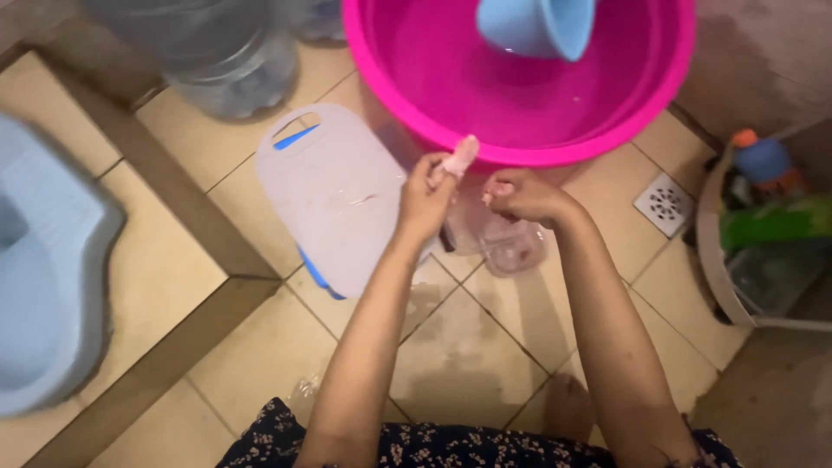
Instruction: Preparing and cleaning raw chicken pieces on a cutting board using a knife and water.
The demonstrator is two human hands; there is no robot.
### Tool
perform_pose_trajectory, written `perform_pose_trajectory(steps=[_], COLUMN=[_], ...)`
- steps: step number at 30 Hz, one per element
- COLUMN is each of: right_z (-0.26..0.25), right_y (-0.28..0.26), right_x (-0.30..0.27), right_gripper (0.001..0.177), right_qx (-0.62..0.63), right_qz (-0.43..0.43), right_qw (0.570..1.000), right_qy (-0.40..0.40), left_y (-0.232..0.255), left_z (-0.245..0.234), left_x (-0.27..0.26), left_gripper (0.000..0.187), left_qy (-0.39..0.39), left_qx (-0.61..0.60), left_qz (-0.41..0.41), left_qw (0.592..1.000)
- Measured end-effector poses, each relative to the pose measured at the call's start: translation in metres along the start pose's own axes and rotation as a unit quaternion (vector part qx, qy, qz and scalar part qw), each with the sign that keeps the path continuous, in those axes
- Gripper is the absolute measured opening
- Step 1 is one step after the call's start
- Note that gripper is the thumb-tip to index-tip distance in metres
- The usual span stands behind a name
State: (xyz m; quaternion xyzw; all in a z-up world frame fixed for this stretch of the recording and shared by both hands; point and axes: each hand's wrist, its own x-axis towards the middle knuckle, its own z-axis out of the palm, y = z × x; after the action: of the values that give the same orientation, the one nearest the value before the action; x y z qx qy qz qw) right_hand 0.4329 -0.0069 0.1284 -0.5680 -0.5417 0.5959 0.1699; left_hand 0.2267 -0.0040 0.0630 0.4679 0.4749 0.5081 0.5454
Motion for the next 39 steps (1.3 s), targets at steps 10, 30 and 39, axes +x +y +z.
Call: perform_pose_trajectory(steps=[10, 30, 39], right_z=[-0.035, -0.018, -0.020], right_y=[0.151, 0.156, 0.165], right_x=[-0.013, 0.027, 0.013], right_gripper=[0.019, 0.046, 0.050], right_qx=[-0.287, 0.101, -0.049], right_qz=[0.177, 0.064, 0.069], right_qw=[0.941, 0.970, 0.962], right_qy=[0.011, 0.212, 0.261], left_y=[-0.066, -0.139, -0.132], left_z=[0.052, 0.067, 0.087], left_x=[-0.044, -0.052, -0.053], left_gripper=[0.045, 0.047, 0.053], left_qy=[-0.262, -0.200, -0.196], left_qx=[0.181, 0.089, 0.125], left_qz=[-0.003, -0.131, -0.043], left_qw=[0.948, 0.967, 0.972])
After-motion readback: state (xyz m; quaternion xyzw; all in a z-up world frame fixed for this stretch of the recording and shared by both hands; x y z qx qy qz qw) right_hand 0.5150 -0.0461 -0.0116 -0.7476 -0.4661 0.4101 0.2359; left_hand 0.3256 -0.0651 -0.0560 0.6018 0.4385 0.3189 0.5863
